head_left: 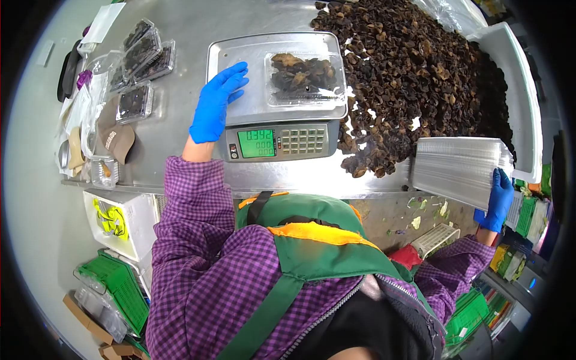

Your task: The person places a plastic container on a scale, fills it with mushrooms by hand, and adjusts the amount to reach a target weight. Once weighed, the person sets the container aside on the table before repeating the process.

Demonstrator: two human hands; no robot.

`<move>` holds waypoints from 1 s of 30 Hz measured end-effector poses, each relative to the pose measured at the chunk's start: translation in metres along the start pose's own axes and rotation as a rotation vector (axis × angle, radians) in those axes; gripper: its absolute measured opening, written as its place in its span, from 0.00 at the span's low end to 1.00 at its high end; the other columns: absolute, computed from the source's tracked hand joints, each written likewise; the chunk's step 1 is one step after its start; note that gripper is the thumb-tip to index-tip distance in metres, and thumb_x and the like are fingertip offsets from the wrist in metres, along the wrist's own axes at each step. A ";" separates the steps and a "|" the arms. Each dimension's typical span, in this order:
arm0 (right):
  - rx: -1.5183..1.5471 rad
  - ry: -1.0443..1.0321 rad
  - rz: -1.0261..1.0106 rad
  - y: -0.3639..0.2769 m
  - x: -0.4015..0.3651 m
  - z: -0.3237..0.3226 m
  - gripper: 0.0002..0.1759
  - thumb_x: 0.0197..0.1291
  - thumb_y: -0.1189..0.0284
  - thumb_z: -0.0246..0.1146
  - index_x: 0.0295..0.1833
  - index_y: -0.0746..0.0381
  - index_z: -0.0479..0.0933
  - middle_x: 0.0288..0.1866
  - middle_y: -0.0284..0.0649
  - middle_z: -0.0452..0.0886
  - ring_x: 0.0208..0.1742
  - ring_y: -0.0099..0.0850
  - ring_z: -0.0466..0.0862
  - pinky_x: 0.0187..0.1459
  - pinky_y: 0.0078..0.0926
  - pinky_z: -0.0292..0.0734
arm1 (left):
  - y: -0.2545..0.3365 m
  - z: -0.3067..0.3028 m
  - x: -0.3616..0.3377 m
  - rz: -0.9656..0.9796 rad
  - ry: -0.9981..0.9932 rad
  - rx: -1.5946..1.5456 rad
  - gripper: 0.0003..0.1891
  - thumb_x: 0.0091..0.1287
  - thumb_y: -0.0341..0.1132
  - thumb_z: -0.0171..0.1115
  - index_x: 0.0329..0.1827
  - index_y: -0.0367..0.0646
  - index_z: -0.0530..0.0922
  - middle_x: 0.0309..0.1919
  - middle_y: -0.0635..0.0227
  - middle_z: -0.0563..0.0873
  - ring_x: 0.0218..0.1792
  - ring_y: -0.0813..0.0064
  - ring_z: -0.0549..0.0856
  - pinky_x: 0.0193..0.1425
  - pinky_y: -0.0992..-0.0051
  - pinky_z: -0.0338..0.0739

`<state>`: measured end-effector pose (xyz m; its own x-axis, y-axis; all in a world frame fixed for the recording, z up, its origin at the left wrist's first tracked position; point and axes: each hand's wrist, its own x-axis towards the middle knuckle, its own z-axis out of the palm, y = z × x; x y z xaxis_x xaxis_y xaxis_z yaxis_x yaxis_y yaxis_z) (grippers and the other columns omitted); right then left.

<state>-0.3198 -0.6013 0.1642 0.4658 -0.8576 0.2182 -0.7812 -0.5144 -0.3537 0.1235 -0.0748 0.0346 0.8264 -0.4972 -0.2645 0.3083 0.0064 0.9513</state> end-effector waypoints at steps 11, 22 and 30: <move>0.300 0.241 0.130 -0.005 0.001 -0.066 0.14 0.66 0.71 0.61 0.52 0.68 0.80 0.46 0.37 0.85 0.43 0.24 0.82 0.47 0.19 0.76 | -0.022 0.016 0.080 0.085 0.070 0.384 0.34 0.63 0.50 0.64 0.67 0.39 0.69 0.65 0.61 0.73 0.64 0.67 0.73 0.63 0.69 0.69; 0.303 0.011 -0.798 -0.290 -0.103 0.112 0.14 0.49 0.73 0.68 0.44 0.53 0.81 0.36 0.37 0.82 0.37 0.38 0.81 0.36 0.34 0.77 | -0.007 -0.035 0.130 0.108 -0.090 -0.265 0.16 0.70 0.37 0.56 0.55 0.39 0.79 0.54 0.61 0.82 0.55 0.66 0.80 0.63 0.68 0.71; 0.586 -0.368 -1.060 -0.339 -0.121 0.222 0.22 0.51 0.66 0.68 0.53 0.56 0.78 0.42 0.41 0.79 0.45 0.40 0.79 0.45 0.35 0.76 | 0.018 -0.055 0.130 0.143 0.514 -0.263 0.29 0.73 0.48 0.50 0.73 0.45 0.61 0.73 0.58 0.60 0.73 0.64 0.60 0.75 0.65 0.51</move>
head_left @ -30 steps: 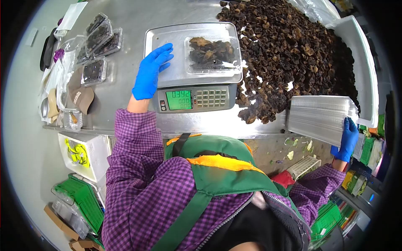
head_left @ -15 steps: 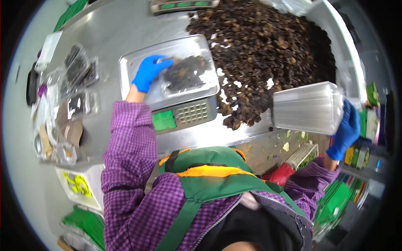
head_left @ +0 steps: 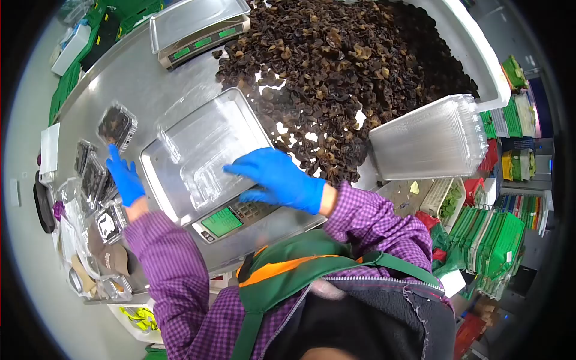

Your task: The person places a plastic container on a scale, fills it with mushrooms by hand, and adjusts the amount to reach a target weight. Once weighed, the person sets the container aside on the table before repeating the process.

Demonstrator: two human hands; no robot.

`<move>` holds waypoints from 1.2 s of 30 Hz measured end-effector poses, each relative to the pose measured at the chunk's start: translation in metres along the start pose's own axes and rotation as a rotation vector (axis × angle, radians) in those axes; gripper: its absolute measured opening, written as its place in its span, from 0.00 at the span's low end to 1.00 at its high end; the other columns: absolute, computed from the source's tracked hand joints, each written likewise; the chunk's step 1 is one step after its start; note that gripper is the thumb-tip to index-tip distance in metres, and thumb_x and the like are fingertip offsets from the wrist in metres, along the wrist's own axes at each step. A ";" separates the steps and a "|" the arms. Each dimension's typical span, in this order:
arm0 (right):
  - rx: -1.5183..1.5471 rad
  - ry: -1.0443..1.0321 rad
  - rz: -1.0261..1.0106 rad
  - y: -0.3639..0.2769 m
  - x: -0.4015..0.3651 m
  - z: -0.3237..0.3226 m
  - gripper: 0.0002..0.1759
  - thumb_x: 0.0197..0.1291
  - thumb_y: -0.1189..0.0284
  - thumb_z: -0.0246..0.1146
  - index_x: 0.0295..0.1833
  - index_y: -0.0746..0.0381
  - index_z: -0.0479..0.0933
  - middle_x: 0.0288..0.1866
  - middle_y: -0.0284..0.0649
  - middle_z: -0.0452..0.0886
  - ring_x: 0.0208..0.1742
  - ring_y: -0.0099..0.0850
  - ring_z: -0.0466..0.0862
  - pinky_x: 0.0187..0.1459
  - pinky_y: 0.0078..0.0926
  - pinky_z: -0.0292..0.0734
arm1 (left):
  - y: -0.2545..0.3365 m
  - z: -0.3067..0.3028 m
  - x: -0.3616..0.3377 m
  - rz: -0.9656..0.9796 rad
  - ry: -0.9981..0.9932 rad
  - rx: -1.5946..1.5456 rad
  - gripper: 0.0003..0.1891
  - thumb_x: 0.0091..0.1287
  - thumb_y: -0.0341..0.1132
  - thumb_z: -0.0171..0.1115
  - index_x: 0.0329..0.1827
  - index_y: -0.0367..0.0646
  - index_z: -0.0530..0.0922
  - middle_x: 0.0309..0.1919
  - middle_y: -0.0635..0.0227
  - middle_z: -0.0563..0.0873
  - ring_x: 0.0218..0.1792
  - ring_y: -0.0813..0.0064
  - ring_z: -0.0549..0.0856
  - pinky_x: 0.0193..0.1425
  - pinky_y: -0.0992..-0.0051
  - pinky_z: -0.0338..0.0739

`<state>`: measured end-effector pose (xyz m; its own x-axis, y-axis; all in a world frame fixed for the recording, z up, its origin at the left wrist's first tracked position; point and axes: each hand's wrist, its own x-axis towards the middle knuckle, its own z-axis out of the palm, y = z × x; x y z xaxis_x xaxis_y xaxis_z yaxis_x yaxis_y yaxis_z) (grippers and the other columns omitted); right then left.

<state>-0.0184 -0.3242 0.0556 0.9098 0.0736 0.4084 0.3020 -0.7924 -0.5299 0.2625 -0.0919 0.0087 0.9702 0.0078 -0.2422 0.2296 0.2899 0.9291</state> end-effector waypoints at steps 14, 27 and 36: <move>-0.465 0.164 1.094 0.187 -0.011 0.027 0.57 0.37 0.40 0.73 0.73 0.50 0.59 0.73 0.58 0.54 0.72 0.57 0.57 0.66 0.44 0.64 | -0.047 0.010 -0.171 0.231 -0.426 0.662 0.43 0.58 0.21 0.59 0.77 0.41 0.49 0.76 0.62 0.52 0.74 0.59 0.56 0.75 0.64 0.52; 0.133 0.282 0.932 0.215 -0.097 -0.015 0.23 0.44 0.69 0.69 0.49 0.62 0.78 0.45 0.44 0.81 0.46 0.38 0.82 0.49 0.32 0.77 | -0.054 0.048 -0.154 0.163 -0.468 0.382 0.33 0.65 0.23 0.52 0.75 0.37 0.54 0.74 0.63 0.58 0.73 0.64 0.61 0.75 0.66 0.55; 0.469 0.145 0.260 0.038 0.028 -0.017 0.16 0.47 0.73 0.68 0.45 0.58 0.79 0.49 0.42 0.76 0.46 0.40 0.80 0.50 0.31 0.77 | -0.050 0.057 -0.153 0.268 -0.532 0.324 0.32 0.66 0.25 0.54 0.74 0.36 0.56 0.74 0.61 0.59 0.73 0.62 0.61 0.74 0.64 0.56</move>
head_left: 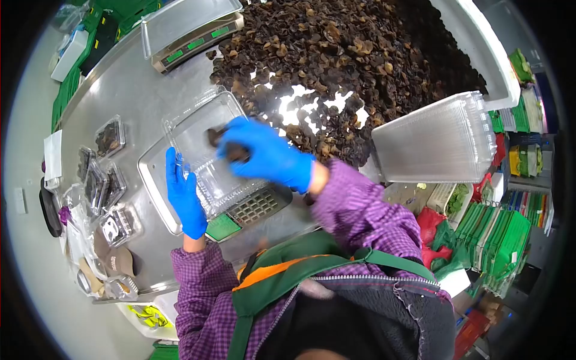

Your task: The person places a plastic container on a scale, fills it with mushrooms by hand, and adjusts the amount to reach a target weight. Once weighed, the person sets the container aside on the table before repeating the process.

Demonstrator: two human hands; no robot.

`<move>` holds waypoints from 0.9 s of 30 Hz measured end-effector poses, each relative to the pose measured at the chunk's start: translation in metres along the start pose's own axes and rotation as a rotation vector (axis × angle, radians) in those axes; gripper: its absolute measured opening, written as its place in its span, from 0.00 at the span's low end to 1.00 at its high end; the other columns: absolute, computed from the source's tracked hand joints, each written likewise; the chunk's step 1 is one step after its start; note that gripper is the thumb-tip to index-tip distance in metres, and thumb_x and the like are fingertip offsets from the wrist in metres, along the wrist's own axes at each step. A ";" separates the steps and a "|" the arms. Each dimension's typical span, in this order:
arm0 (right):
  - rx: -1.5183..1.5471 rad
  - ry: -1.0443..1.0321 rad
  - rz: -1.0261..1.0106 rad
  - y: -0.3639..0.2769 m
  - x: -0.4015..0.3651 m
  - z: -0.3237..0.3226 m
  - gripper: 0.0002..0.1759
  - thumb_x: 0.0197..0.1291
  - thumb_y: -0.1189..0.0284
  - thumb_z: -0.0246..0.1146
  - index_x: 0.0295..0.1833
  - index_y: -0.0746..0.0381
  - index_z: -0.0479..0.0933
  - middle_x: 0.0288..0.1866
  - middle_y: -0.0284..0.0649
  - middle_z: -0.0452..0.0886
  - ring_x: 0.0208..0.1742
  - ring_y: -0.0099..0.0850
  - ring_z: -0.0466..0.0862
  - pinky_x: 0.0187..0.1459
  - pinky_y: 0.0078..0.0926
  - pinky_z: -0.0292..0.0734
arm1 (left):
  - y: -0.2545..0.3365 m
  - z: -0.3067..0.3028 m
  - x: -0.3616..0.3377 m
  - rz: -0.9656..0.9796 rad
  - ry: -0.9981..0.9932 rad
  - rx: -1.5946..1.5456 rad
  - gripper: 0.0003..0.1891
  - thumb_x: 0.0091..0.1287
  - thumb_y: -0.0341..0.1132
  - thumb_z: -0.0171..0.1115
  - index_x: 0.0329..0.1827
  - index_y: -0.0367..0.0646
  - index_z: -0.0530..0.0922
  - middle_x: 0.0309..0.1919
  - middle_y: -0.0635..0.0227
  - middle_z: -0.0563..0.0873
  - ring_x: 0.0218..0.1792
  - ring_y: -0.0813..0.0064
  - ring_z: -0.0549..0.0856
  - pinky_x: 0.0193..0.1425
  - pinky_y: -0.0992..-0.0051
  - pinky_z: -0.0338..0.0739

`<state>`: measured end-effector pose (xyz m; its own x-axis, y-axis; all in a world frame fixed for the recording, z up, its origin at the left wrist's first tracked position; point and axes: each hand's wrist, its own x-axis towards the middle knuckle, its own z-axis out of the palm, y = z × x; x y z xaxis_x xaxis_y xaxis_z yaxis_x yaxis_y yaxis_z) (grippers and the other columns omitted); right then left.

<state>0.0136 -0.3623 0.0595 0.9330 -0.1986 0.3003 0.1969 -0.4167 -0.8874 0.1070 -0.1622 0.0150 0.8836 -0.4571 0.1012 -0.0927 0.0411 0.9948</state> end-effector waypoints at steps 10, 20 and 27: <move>0.089 0.022 0.123 0.033 -0.027 0.008 0.29 0.51 0.66 0.67 0.62 0.53 0.74 0.64 0.46 0.72 0.62 0.42 0.73 0.58 0.37 0.74 | -0.033 -0.021 0.011 -0.045 0.060 -0.111 0.26 0.71 0.28 0.50 0.72 0.34 0.59 0.71 0.60 0.65 0.70 0.68 0.65 0.73 0.70 0.58; -0.793 0.117 0.436 0.146 -0.097 0.014 0.33 0.50 0.59 0.68 0.64 0.50 0.71 0.61 0.47 0.70 0.58 0.48 0.73 0.54 0.44 0.73 | -0.024 -0.023 0.000 0.013 0.157 0.087 0.23 0.70 0.26 0.49 0.69 0.34 0.64 0.71 0.60 0.65 0.70 0.66 0.67 0.72 0.71 0.61; -0.401 0.191 0.379 0.121 -0.073 -0.032 0.20 0.48 0.74 0.69 0.49 0.61 0.79 0.43 0.43 0.80 0.43 0.37 0.82 0.46 0.30 0.78 | -0.002 -0.045 -0.011 -0.075 0.223 -0.083 0.23 0.70 0.25 0.50 0.69 0.37 0.66 0.68 0.63 0.70 0.69 0.69 0.68 0.72 0.72 0.61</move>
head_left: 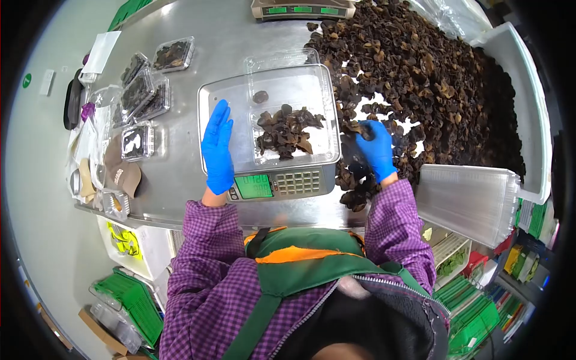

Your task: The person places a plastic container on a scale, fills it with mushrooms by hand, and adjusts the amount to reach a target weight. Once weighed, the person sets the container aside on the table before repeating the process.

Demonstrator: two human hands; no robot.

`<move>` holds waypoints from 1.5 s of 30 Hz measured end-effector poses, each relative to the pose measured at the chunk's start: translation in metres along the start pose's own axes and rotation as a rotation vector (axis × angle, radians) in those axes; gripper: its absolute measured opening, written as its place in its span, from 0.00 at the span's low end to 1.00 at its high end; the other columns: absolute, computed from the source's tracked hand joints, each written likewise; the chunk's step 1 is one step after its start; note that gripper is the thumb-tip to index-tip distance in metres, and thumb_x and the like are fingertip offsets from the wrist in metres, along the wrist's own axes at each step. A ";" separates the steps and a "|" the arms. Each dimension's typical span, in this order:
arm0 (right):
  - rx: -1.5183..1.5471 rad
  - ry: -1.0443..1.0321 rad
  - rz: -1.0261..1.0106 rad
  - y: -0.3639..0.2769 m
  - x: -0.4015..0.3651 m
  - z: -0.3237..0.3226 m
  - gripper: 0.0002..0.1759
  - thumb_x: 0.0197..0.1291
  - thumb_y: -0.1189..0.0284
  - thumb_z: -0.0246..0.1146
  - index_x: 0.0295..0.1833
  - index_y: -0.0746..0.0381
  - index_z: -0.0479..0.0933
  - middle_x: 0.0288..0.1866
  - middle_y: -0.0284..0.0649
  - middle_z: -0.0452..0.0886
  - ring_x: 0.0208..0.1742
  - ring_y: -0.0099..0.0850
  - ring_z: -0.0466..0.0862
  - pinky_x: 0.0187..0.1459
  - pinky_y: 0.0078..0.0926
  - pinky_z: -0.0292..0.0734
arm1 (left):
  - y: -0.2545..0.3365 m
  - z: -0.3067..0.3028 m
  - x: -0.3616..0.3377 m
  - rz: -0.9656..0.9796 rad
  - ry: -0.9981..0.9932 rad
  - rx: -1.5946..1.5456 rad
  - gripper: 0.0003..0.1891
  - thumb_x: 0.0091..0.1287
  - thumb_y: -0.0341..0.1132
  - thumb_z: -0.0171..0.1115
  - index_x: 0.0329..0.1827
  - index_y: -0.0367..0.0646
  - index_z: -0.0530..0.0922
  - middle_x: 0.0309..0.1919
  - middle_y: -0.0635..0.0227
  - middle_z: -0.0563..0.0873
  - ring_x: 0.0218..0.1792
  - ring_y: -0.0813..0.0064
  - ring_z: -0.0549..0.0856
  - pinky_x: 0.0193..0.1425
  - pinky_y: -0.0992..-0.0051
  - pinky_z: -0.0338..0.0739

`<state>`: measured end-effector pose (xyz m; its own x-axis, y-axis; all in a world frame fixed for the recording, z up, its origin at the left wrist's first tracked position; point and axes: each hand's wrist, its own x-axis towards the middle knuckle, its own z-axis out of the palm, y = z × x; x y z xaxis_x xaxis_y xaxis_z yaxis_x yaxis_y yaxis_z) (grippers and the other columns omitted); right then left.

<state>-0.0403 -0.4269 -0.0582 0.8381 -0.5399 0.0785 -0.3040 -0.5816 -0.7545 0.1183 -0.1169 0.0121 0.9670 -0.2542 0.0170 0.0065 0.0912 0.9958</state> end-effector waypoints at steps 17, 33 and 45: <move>0.726 0.017 -0.214 -0.141 0.025 0.058 0.18 0.69 0.65 0.55 0.59 0.61 0.76 0.52 0.38 0.83 0.51 0.29 0.81 0.51 0.25 0.76 | -0.010 0.026 -0.022 0.475 -0.371 0.679 0.33 0.61 0.32 0.66 0.71 0.40 0.65 0.70 0.58 0.66 0.71 0.61 0.65 0.74 0.65 0.58; 0.919 0.176 0.597 0.038 -0.055 -0.054 0.20 0.68 0.58 0.57 0.56 0.61 0.78 0.38 0.31 0.81 0.28 0.16 0.73 0.28 0.14 0.68 | 0.016 -0.041 -0.025 0.105 0.122 0.143 0.21 0.72 0.32 0.53 0.66 0.34 0.69 0.63 0.63 0.76 0.64 0.74 0.72 0.70 0.74 0.61; 0.117 -0.045 -0.347 -0.143 -0.004 0.028 0.15 0.51 0.74 0.68 0.47 0.56 0.81 0.46 0.40 0.79 0.47 0.40 0.79 0.50 0.32 0.75 | 0.020 0.025 0.020 0.608 -0.419 0.818 0.12 0.52 0.33 0.71 0.40 0.54 0.87 0.63 0.61 0.75 0.69 0.51 0.66 0.71 0.59 0.62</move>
<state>0.0129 -0.3246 0.0317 0.9021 -0.2935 0.3163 0.0540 -0.6504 -0.7577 0.1311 -0.1442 0.0343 0.5871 -0.7040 0.3996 -0.7619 -0.3139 0.5665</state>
